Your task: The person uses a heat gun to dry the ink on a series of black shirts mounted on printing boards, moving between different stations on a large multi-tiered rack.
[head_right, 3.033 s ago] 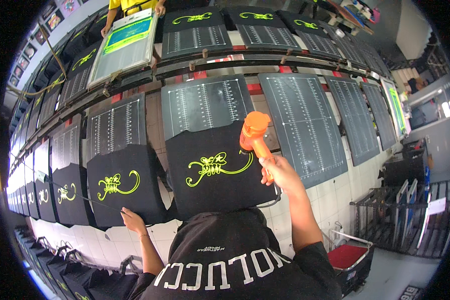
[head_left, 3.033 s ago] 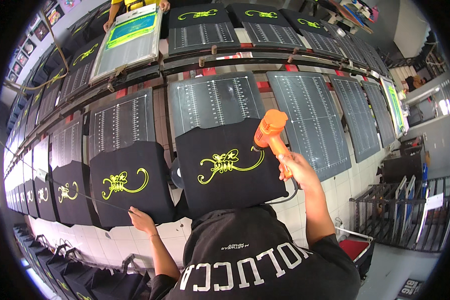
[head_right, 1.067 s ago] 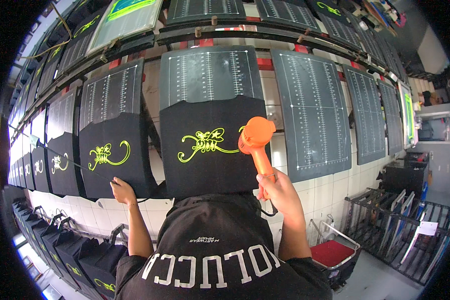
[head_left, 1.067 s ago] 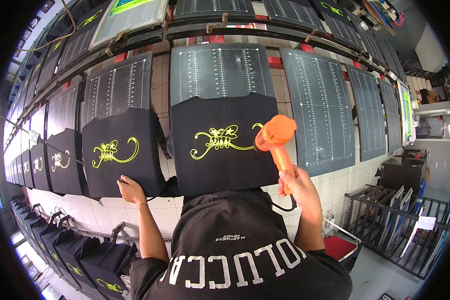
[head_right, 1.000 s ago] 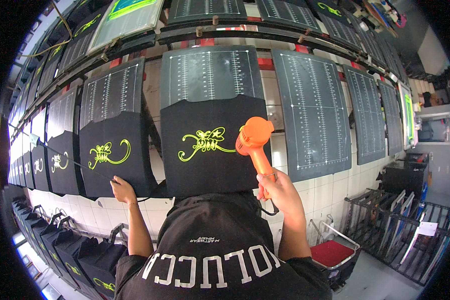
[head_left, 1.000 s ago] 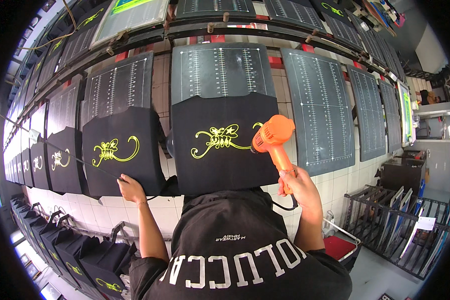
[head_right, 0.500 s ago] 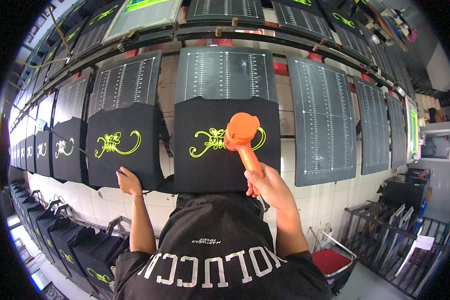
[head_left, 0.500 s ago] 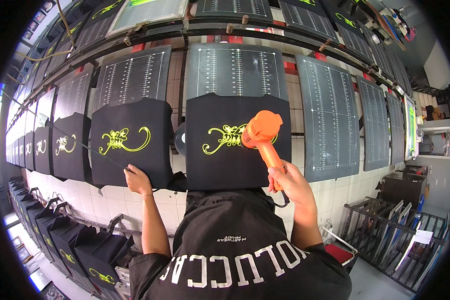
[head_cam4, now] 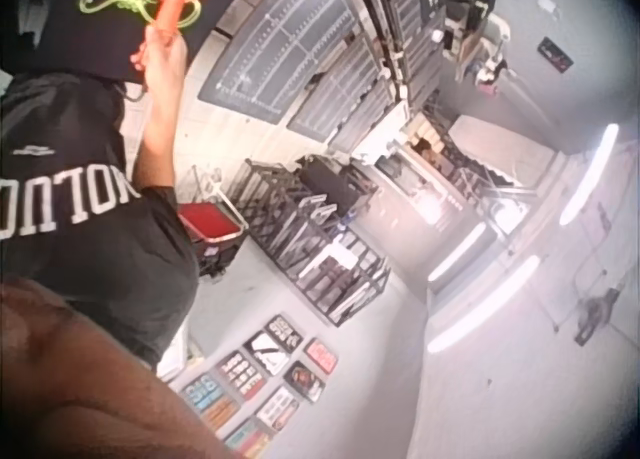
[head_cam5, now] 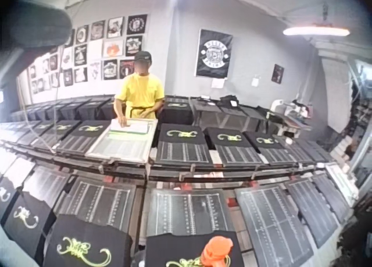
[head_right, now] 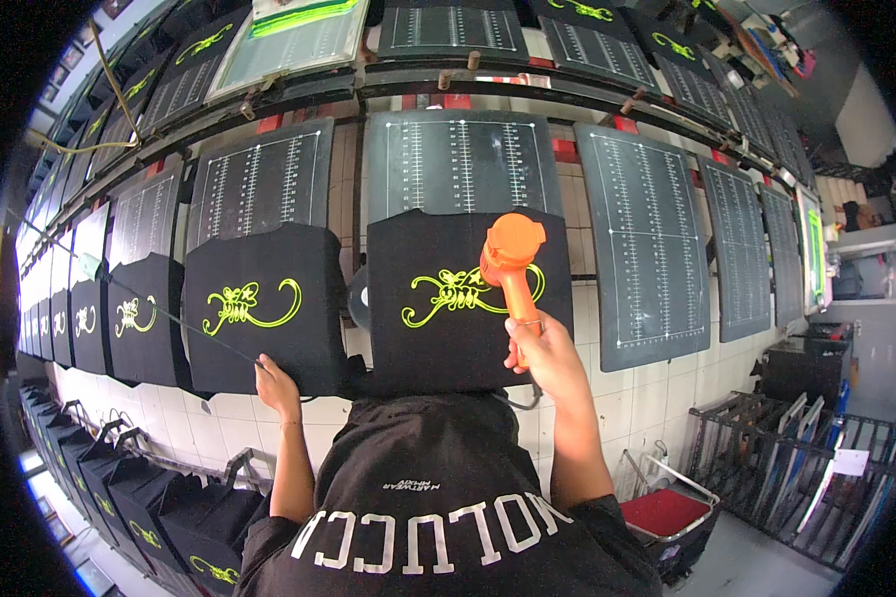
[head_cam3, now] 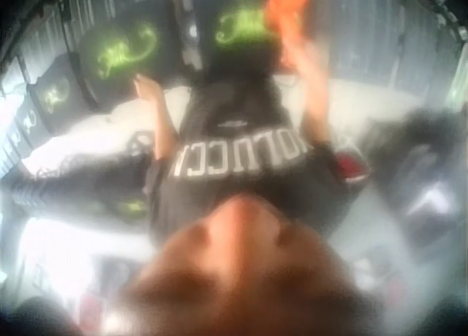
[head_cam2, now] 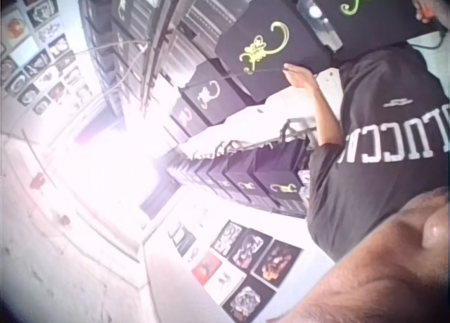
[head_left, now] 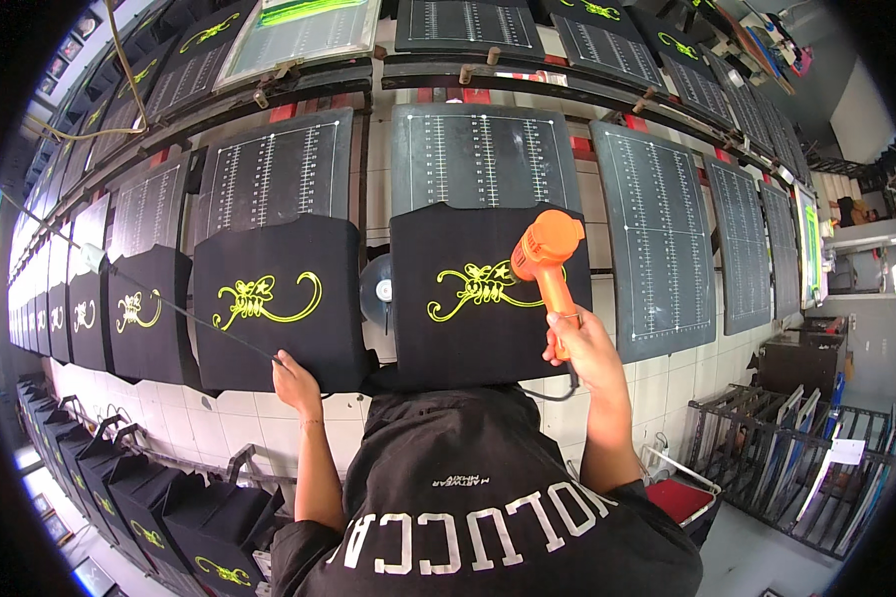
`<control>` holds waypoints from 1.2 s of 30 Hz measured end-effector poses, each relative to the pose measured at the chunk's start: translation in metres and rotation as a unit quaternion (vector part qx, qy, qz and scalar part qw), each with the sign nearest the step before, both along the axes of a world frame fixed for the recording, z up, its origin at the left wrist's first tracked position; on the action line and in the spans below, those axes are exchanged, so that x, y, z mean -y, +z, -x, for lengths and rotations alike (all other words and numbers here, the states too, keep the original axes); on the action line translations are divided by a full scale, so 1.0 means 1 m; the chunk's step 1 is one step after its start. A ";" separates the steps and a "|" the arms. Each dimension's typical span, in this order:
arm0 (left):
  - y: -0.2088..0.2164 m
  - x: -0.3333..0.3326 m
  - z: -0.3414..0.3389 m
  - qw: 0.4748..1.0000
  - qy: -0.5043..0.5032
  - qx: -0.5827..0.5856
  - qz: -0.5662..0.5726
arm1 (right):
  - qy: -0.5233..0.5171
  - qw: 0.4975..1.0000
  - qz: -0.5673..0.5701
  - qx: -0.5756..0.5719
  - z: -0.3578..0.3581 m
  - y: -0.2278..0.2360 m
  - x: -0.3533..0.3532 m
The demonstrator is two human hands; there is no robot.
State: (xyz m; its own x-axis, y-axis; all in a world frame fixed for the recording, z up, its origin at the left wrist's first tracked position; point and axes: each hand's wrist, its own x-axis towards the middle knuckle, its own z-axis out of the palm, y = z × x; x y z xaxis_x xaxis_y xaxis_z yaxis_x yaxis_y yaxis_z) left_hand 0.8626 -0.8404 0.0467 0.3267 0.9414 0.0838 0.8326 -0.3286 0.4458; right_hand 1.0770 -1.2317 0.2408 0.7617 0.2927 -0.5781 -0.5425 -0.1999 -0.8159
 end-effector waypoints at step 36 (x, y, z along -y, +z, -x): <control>-0.002 -0.026 0.012 0.976 -0.206 0.033 -0.061 | -0.062 0.998 0.002 -0.011 0.037 0.008 -0.059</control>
